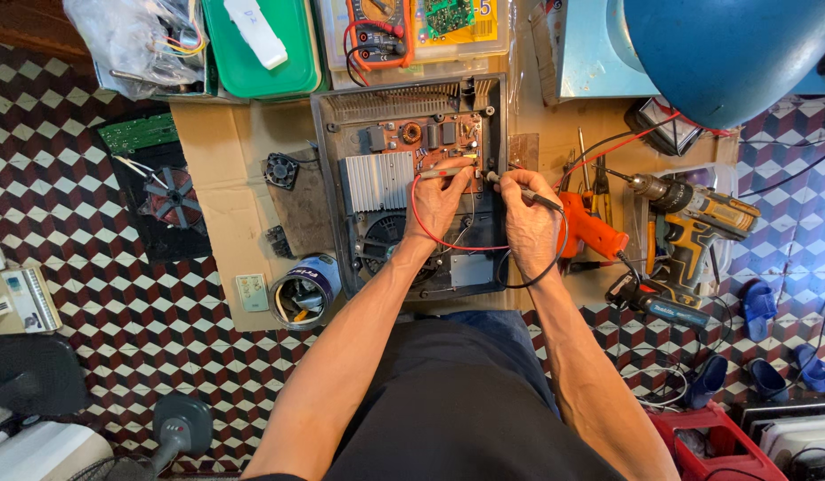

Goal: The person inspects an open electronic device on a workbench using a magnifying glass and a multimeter. They probe various points on the circuit board and examine components closely, then set the tools down and continue handling the device.

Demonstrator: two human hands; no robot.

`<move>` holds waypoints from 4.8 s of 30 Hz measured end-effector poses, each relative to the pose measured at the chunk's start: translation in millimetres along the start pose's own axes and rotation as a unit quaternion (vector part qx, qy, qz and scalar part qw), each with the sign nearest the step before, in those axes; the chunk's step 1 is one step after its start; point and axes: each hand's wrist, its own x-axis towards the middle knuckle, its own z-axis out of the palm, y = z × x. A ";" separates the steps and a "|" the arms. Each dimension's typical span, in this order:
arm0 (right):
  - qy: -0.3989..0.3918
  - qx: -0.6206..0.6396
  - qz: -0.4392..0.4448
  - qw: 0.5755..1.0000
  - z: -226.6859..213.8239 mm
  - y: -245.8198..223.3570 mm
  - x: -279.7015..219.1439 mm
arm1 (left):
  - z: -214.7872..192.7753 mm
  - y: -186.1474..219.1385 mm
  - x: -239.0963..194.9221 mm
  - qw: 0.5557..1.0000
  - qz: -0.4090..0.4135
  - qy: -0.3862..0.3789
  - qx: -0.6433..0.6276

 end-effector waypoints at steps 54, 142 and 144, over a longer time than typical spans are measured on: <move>0.000 0.022 0.003 1.000 5.6 -24.8 -2.5 | -1.0 -0.7 1.8 1.000 -0.009 -0.010 0.007; -0.073 -0.412 -0.106 0.902 -15.0 -45.2 -61.4 | -110.2 11.9 -26.5 0.936 0.072 -0.044 0.342; -0.075 -0.410 -0.178 0.891 -6.4 -46.2 -72.9 | -110.5 3.5 -31.2 0.934 0.097 -0.033 0.343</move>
